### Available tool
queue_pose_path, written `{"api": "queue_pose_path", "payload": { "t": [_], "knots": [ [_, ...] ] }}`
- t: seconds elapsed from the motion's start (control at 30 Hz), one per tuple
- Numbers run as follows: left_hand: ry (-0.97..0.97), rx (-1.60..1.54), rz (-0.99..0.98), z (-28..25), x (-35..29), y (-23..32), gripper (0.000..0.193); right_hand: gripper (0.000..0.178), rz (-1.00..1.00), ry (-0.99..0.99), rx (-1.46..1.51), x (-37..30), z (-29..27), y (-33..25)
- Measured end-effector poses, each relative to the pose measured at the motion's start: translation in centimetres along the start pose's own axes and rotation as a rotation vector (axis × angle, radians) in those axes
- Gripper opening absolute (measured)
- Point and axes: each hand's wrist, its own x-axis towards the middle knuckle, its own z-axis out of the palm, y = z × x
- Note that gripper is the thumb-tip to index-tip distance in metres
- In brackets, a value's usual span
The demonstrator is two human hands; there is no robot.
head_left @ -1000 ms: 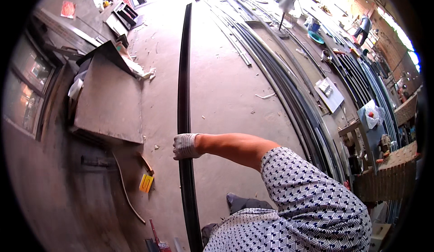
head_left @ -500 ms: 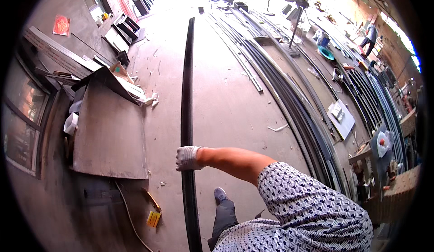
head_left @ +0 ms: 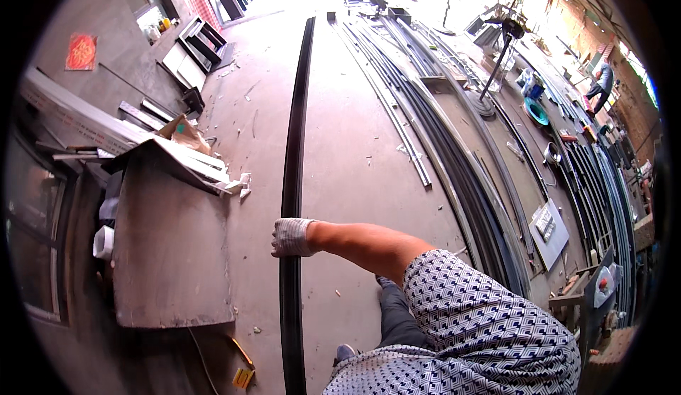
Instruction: The person selects long metal profiles from a stack, carries them to a workbench, and uses a chop saw to cut them into shorter pieces. They measure the profiles with a tape measure and handle the cut pieces, placing them aside.
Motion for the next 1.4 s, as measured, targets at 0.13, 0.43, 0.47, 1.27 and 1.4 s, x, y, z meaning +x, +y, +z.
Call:
{"api": "queue_pose_path", "payload": {
  "t": [0.13,0.43,0.47,1.27,1.4],
  "knots": [
    [0.064,-0.038,0.095,5.0,4.5,-1.6,0.034,0.006,0.024,-0.069,-0.002,-4.2,2.4,9.7],
    [0.218,-0.204,0.338,18.1,10.5,-3.7,0.034,0.013,0.015,-0.116,0.021,-12.2,4.3,32.2],
    [0.229,-0.224,0.355,19.7,11.7,-4.1,0.033,0.012,0.008,-0.127,0.007,-12.4,4.4,34.7],
    [0.637,-1.213,0.766,45.2,28.8,-19.6,0.031,0.023,-0.154,-0.26,0.083,-16.8,20.0,84.9],
    [0.561,-1.181,0.767,52.7,34.5,-22.4,0.029,0.022,-0.195,-0.16,0.215,-18.7,22.7,94.2]
  ]
}}
